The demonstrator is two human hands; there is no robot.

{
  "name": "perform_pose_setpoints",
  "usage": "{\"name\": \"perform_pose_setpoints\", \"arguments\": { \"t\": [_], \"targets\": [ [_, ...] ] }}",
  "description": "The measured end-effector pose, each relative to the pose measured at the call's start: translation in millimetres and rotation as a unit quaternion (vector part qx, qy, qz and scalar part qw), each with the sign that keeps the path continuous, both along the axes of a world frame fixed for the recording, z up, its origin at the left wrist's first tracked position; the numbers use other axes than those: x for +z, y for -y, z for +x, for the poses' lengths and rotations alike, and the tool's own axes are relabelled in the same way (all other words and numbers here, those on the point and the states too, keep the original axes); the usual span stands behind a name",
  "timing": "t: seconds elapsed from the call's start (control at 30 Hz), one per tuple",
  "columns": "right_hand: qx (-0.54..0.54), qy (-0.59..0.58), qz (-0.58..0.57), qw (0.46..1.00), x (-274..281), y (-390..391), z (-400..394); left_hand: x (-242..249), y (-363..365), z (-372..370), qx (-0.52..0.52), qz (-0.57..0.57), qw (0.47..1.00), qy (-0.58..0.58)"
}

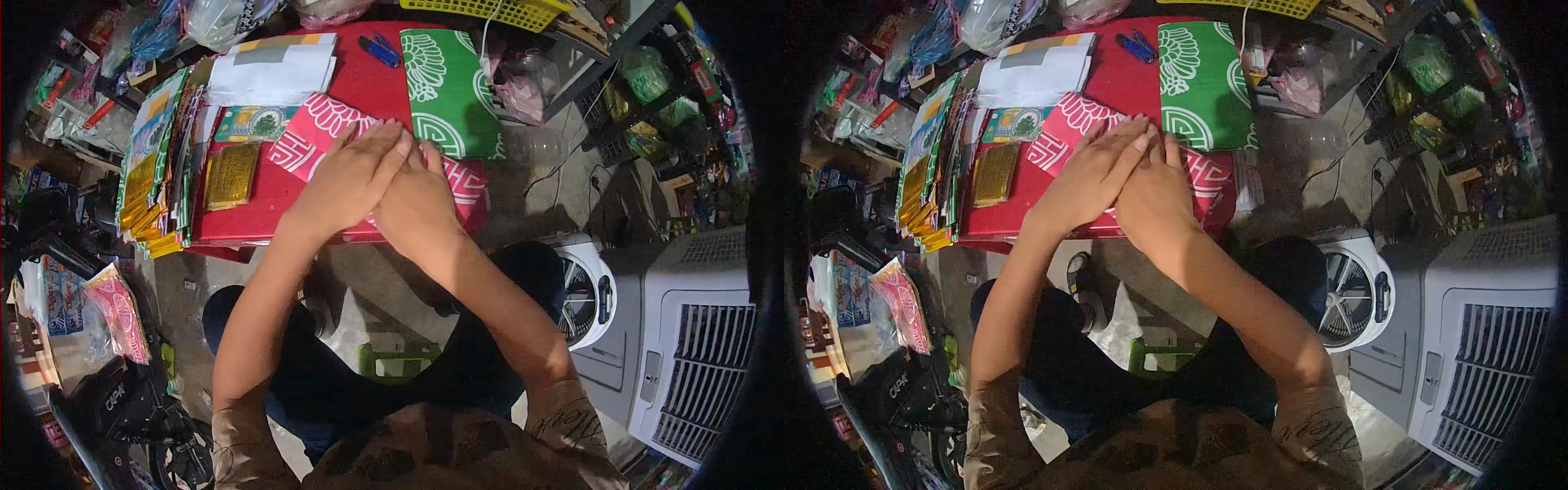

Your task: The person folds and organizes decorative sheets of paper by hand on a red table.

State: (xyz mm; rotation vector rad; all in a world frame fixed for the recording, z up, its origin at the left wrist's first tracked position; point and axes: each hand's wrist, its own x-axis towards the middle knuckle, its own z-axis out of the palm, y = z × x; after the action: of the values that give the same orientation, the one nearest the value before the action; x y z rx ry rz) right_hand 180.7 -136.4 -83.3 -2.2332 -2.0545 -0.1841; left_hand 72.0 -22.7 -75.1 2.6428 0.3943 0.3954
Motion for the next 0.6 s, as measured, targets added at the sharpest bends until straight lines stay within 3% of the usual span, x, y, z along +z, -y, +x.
{"name": "perform_pose_setpoints", "arguments": {
  "t": [0.2,0.3,0.6],
  "targets": [
    [-0.015,0.047,-0.024,0.998,2.9,-0.2,-0.7,-3.4,-17.9,-6.1,0.005,0.018,0.998,-0.057],
    [-0.024,0.035,0.044,0.998,-5.2,0.0,0.8,-9.8,-27.7,-11.0,0.058,0.077,0.994,-0.050],
    [-0.028,0.036,0.024,0.999,0.0,1.2,-0.9,-29.1,-66.3,-23.0,0.128,0.136,0.981,-0.051]
  ]
}}
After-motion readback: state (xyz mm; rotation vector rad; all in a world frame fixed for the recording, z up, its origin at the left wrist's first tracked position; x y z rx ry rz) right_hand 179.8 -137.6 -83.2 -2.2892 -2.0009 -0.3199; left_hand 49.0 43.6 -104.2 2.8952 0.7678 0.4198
